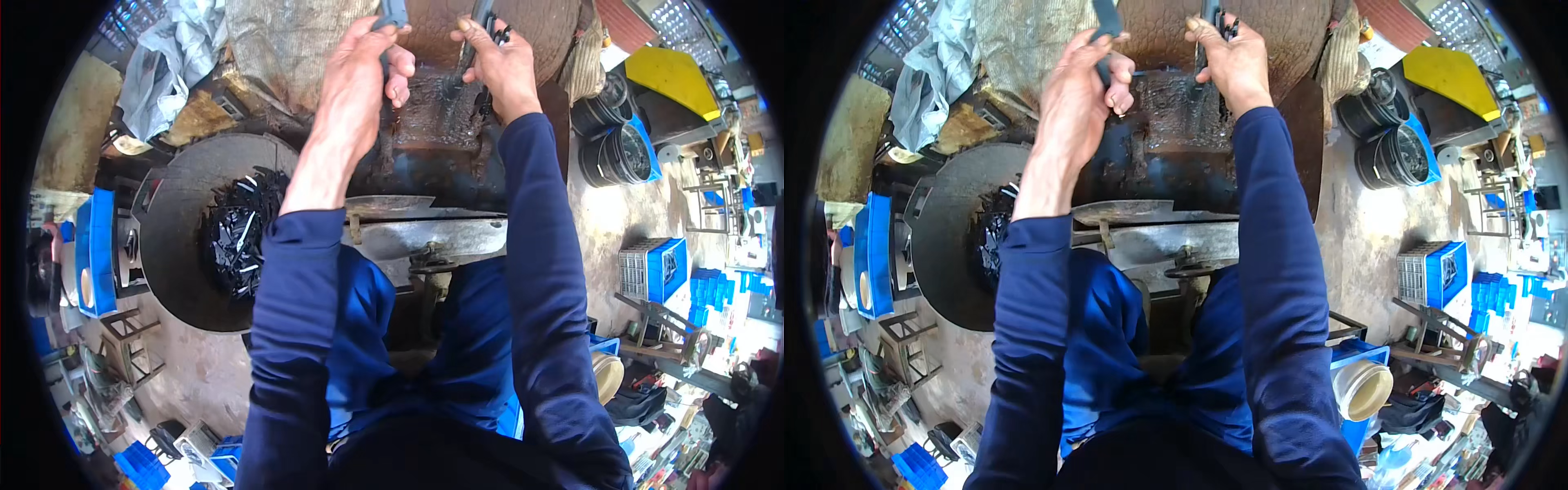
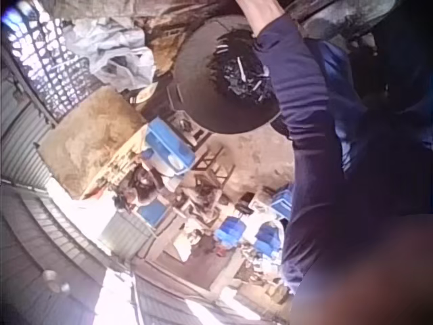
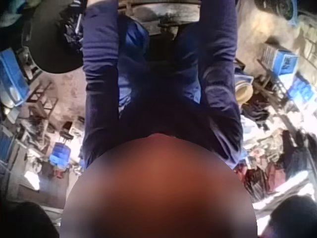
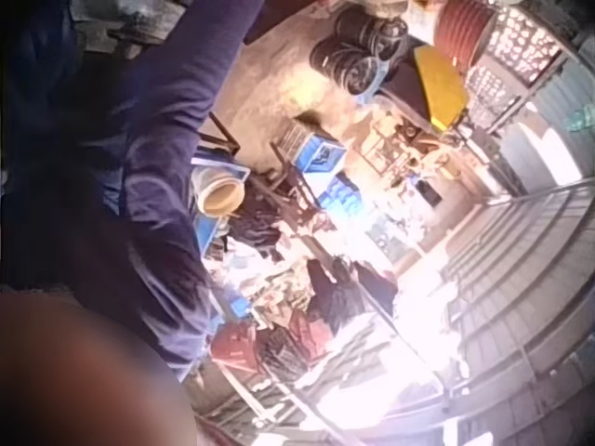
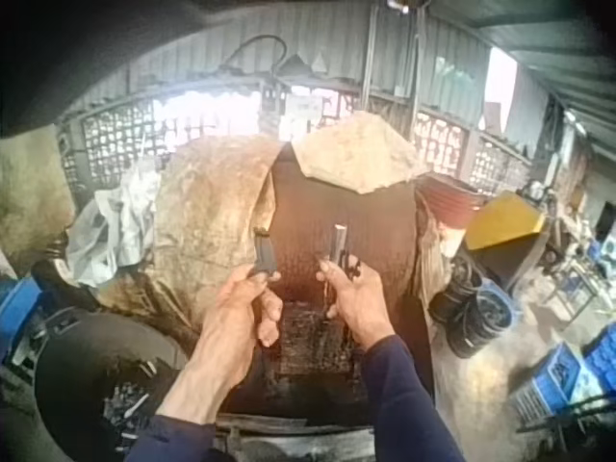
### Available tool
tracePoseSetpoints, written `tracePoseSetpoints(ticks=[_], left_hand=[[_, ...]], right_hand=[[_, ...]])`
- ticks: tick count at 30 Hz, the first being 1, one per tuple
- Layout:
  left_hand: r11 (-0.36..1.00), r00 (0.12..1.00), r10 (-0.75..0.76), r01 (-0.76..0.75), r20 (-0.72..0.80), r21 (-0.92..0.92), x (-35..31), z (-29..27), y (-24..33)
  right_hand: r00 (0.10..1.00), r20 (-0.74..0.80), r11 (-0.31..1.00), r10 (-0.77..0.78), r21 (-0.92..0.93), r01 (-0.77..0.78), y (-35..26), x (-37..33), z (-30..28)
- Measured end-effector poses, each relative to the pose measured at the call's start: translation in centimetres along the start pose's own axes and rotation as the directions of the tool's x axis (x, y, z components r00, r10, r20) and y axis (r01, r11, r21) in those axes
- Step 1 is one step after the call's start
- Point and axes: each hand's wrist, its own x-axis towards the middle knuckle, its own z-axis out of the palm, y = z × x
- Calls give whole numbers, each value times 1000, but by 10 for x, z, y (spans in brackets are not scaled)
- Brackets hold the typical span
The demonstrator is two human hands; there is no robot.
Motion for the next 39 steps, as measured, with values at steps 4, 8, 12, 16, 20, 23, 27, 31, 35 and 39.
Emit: tracePoseSetpoints(ticks=[4, 8, 12, 16, 20, 23, 27, 31, 35, 39], left_hand=[[991, 991, -129, 130, -18, 25, 10, 2, -20], [958, 956, -285, 286, -71, 7, 2, -11, -47], [955, 951, -296, 293, -94, -41, 0, -10, -60], [942, 935, -334, 336, -116, -5, -2, -13, -67], [947, 945, -275, 298, -177, 121, 0, -14, -59], [960, 955, -222, 249, -198, 124, 0, -17, -62], [976, 963, -180, 200, -202, 85, 1, -17, -66], [972, 961, -161, 194, -226, 129, 1, -17, -63], [961, 949, -173, 221, -262, 166, 4, -18, -60], [955, 940, -205, 253, -275, 155, 10, -23, -66]], right_hand=[[1000, -6, 1000, 24, -19, -24, -5, -2, 1], [999, -10, 999, 33, -9, -33, -7, -3, 2], [999, -27, 999, 36, -10, -36, -8, -2, 1], [998, -53, 999, 38, -20, -40, -3, 0, 1], [998, -65, 999, 15, -44, -18, 1, 3, 2], [999, -15, 998, 51, -22, -52, -3, 3, 3], [999, -30, 998, 35, -57, -37, -7, 0, 0], [999, -32, 997, 26, -76, -29, -10, -1, 0], [998, -39, 996, 41, -83, -44, -10, -1, -1], [999, -43, 994, 30, -107, -35, -10, -1, -3]])
